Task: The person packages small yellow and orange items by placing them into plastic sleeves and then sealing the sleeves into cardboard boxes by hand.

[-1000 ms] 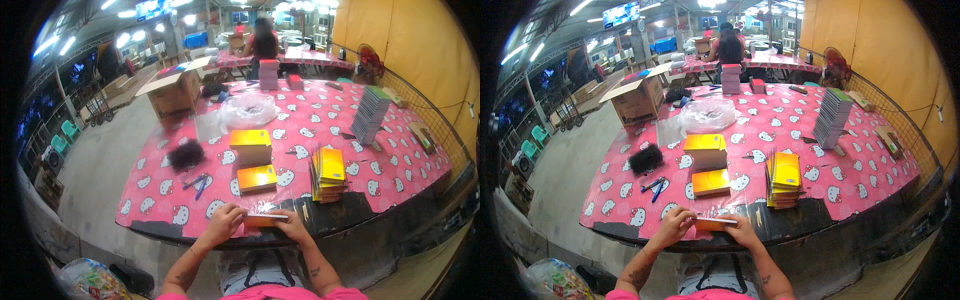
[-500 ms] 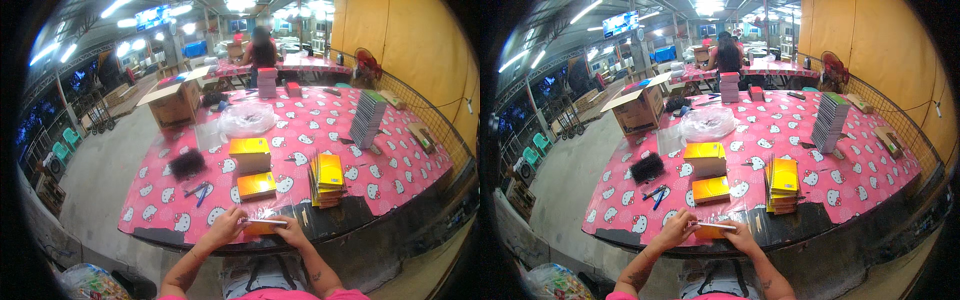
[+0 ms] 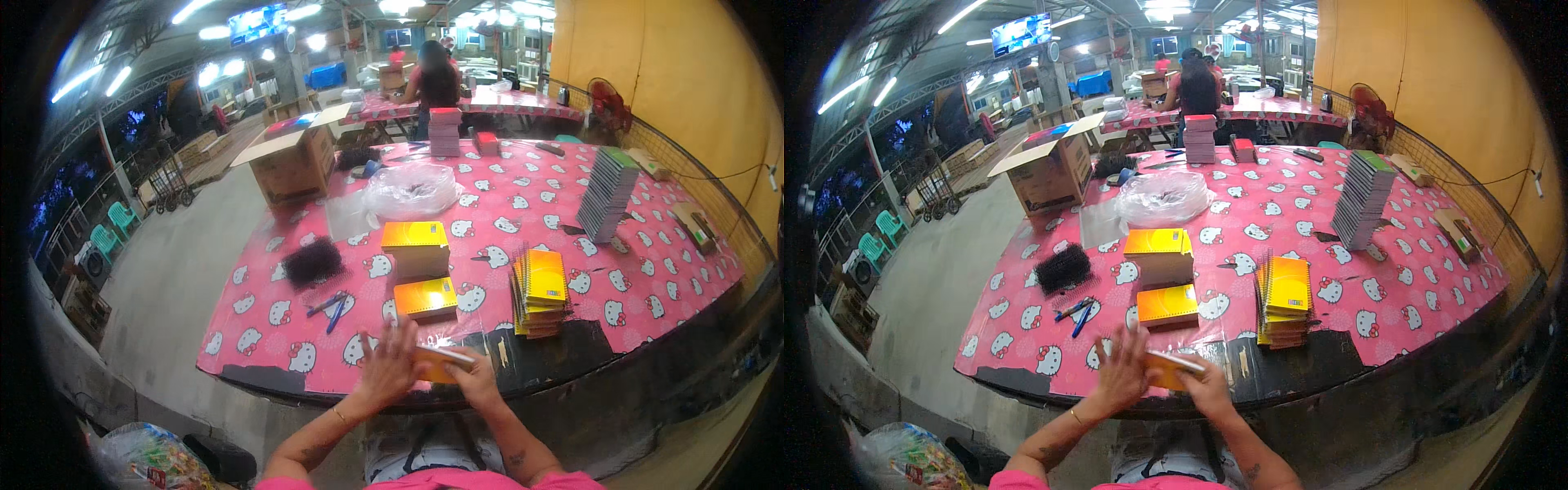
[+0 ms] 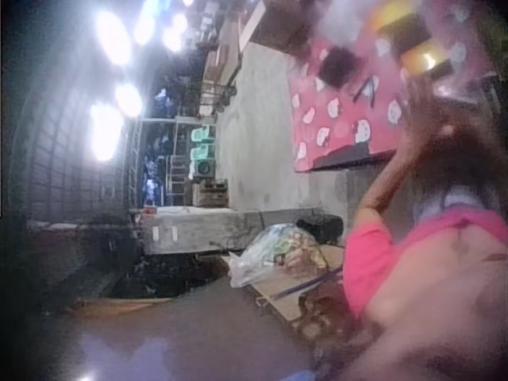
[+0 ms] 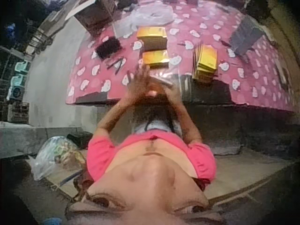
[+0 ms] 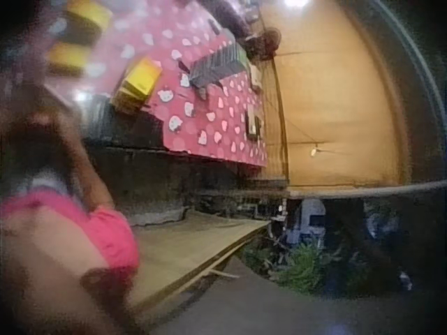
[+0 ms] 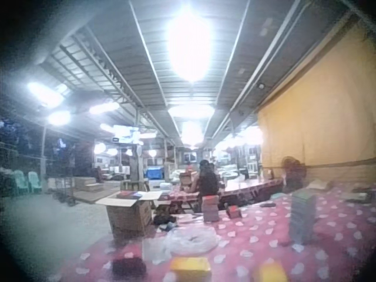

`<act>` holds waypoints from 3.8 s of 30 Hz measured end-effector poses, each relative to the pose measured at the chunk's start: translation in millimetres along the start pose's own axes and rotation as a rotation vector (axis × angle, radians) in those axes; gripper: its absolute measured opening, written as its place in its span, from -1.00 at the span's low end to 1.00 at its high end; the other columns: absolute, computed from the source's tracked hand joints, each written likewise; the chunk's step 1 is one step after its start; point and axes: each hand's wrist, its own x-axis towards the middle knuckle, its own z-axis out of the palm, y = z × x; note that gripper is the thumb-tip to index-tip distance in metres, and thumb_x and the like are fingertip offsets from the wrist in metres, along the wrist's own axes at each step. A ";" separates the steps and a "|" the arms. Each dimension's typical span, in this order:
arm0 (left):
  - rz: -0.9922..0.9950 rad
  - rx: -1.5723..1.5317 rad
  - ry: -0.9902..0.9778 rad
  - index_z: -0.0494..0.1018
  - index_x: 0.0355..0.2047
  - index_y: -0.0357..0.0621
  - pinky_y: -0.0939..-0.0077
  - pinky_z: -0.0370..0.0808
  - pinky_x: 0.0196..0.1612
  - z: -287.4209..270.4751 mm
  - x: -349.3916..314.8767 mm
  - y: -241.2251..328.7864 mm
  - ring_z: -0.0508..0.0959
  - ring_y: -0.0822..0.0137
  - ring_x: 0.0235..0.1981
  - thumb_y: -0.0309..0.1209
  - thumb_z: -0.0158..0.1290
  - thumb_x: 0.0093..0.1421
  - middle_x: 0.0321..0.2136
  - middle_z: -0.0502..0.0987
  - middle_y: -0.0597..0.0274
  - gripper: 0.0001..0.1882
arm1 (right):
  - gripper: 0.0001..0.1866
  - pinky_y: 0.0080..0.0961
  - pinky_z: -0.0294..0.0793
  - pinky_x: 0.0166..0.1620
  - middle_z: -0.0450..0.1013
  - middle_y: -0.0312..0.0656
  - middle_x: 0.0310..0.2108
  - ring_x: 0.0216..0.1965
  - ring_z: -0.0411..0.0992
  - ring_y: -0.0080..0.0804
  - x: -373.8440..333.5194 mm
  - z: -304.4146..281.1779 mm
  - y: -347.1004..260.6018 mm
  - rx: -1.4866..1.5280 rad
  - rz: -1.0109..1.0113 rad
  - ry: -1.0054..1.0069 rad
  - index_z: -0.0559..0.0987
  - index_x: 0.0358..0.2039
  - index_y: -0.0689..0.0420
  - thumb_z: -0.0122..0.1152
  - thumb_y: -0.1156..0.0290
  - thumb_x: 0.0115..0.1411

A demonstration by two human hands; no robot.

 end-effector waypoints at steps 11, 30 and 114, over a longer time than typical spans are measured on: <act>0.242 -0.145 -0.037 -0.16 0.39 -0.39 -0.20 -0.50 0.38 19.9 -37.5 28.5 -0.29 -0.09 0.47 0.22 -0.19 0.29 0.43 -0.19 -0.20 0.00 | -0.67 -0.56 0.44 0.05 0.54 -0.23 -0.10 -0.06 0.45 -0.57 5.7 -9.6 -4.4 0.018 -0.019 -0.032 0.54 0.03 0.23 0.20 0.59 0.23; 0.194 -0.159 0.207 -0.04 0.38 -0.36 -0.17 -0.46 0.39 27.5 -25.2 32.5 -0.14 -0.02 0.45 0.21 -0.20 0.29 0.40 -0.04 -0.14 -0.06 | -0.45 -0.54 0.51 0.01 0.50 -0.18 -0.02 -0.03 0.48 -0.48 3.2 1.2 9.3 0.154 -0.020 -0.188 0.37 0.22 0.17 0.20 0.66 0.20; 0.219 -0.268 0.241 0.48 -0.11 -0.18 0.16 0.52 -0.09 77.8 67.4 -47.3 0.59 0.03 -0.15 -0.46 0.09 0.07 -0.20 0.59 0.07 -0.67 | -0.24 -0.09 0.17 0.30 0.23 0.18 0.24 0.26 0.21 0.15 114.7 -200.6 -52.2 -1.143 -0.416 0.516 0.34 0.23 0.15 0.41 0.26 0.03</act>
